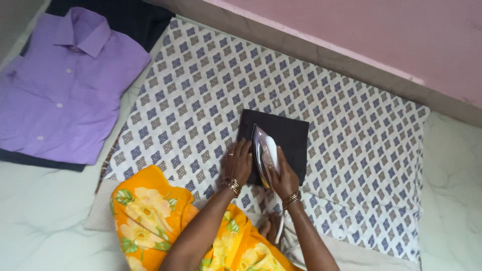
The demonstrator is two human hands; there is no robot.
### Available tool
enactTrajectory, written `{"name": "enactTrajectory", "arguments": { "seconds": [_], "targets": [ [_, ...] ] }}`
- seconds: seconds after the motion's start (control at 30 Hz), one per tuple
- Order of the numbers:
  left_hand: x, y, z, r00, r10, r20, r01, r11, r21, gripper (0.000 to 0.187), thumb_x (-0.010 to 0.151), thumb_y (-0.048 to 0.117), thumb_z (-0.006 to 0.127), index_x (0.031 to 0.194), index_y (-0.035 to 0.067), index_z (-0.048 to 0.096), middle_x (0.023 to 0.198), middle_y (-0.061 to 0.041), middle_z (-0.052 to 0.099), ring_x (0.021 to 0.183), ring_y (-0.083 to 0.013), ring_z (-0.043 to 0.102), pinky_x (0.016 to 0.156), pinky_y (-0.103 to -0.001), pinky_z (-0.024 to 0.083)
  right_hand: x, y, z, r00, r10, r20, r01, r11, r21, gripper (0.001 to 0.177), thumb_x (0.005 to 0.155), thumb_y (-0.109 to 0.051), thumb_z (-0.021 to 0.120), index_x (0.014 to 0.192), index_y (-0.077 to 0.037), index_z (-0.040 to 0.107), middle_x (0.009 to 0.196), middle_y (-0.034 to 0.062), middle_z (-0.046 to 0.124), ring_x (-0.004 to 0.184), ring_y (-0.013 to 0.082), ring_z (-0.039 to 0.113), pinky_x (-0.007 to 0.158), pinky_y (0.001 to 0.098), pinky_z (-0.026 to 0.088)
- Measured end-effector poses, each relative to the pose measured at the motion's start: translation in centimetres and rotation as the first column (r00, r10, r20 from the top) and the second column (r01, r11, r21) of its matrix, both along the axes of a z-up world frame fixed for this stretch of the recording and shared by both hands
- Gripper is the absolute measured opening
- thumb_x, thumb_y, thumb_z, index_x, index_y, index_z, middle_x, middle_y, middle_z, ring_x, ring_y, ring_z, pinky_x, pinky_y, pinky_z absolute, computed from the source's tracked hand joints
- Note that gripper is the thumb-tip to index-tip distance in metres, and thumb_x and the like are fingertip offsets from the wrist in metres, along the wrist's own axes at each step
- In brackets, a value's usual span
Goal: The person irons a pair of dark trousers and a purple shirt on a patterned mat on the floor. They use a handheld iron to smooth the fabric, folding the trousers and adjusting the shirt as they work.
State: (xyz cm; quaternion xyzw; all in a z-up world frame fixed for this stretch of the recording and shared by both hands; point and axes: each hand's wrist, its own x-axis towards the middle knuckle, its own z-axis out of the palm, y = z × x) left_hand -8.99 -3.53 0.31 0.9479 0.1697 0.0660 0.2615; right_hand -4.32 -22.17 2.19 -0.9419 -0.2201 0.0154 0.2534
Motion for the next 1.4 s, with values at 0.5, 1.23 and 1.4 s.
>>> {"name": "enactTrajectory", "arguments": {
  "seconds": [0.5,1.23,1.4],
  "targets": [
    [1.4,0.7,-4.2,0.986,-0.125,-0.11,0.145,0.969,0.2,0.059,0.1,0.037,0.047,0.157,0.024,0.035,0.168,-0.007,0.022,0.152,-0.0298,0.025,0.122,-0.052,0.018,11.4,3.9,2.9,0.888,-0.419,-0.19,0.385,0.902,-0.194,0.074,0.103,-0.03,0.053,0.165,-0.025,0.013,0.097,0.0266,0.072,0.08,0.0442,0.07,0.066,0.0547,0.056],
    [-2.1,0.1,-4.4,0.98,-0.134,-0.145,0.162,0.964,0.212,0.063,0.098,0.044,0.045,0.157,0.025,0.037,0.166,-0.008,0.025,0.151,-0.0285,0.027,0.122,-0.057,0.013,8.9,-6.2,1.8,0.791,-0.522,-0.32,0.46,0.852,-0.251,0.071,0.106,-0.035,0.05,0.166,-0.033,0.012,0.09,0.0162,0.074,0.058,0.031,0.067,0.044,0.0387,0.05],
    [-1.7,0.3,-4.0,0.986,-0.126,-0.111,0.151,0.956,0.252,0.062,0.096,0.043,0.047,0.155,0.024,0.04,0.166,-0.008,0.028,0.15,-0.0277,0.029,0.122,-0.057,0.014,14.6,-7.3,0.2,0.938,-0.334,-0.091,0.325,0.94,-0.108,0.073,0.102,-0.032,0.057,0.163,-0.025,0.016,0.108,0.0248,0.072,0.066,0.0373,0.071,0.05,0.0435,0.058]
  ]
}}
